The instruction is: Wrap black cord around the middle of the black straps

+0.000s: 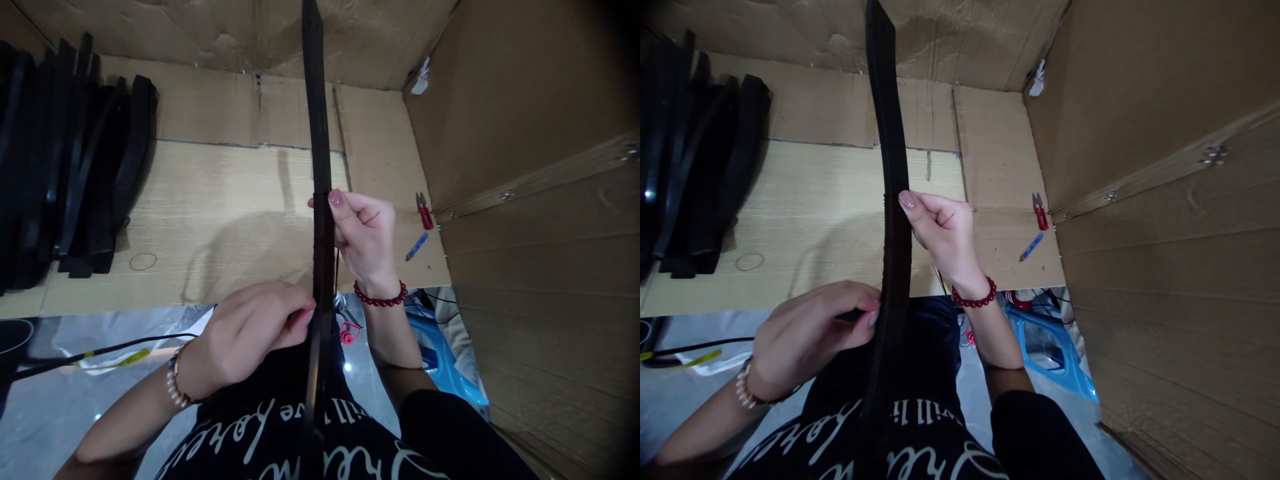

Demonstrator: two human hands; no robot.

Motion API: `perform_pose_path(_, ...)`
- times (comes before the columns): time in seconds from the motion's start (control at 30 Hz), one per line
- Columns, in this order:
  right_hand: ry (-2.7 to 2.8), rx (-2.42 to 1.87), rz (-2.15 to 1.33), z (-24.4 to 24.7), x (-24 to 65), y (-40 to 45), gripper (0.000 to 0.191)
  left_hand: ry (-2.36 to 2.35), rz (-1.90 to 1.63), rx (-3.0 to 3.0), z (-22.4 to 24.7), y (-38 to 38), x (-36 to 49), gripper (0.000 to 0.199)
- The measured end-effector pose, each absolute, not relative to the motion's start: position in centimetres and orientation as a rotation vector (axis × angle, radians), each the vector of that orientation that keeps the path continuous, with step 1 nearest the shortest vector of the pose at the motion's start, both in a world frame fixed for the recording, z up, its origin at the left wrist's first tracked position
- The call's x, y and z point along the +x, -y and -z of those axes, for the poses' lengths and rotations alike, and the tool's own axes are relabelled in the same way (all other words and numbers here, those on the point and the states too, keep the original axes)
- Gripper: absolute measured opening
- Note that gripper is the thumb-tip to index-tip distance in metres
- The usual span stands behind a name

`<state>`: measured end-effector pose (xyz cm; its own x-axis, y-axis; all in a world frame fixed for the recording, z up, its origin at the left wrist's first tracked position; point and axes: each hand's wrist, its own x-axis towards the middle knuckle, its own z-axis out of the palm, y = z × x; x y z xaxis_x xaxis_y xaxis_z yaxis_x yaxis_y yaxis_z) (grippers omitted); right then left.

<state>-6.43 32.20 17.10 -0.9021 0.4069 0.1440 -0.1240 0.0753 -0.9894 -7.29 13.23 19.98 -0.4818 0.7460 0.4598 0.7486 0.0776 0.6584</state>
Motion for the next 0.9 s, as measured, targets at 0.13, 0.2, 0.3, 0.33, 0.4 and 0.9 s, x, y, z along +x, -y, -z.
perform_pose_path(0.13, 1.935, -0.272, -1.907, -17.3, -6.3, -32.3, 0.04, 2.38, 1.838, -1.471, -19.8, -13.3, -7.4, 0.005)
perform_pose_path(0.2, 1.93, -0.272, -1.913, -17.4, -6.3, -32.3, 0.039, 2.39, 2.227, -1.325, -19.5, -13.6, -7.5, 0.005)
perform_pose_path(0.3, 1.95, -0.281, -1.918, -17.4, -6.4, -32.2, 0.04, 2.391, 2.631, -1.196, -18.9, -14.1, -7.5, 0.01)
perform_pose_path(0.33, 1.951, -0.279, -1.919, -17.4, -6.4, -32.1, 0.041, 2.383, 2.716, -1.175, -18.7, -14.2, -7.4, 0.013)
perform_pose_path(0.4, 1.933, -0.263, -1.922, -17.4, -6.5, -32.0, 0.039, 2.346, 2.87, -1.118, -18.4, -14.4, -7.3, 0.017)
perform_pose_path(0.9, 1.859, -0.24, -1.901, -17.4, -6.5, -32.1, 0.04, 1.799, 3.899, -0.108, -18.3, -14.6, -6.5, 0.024)
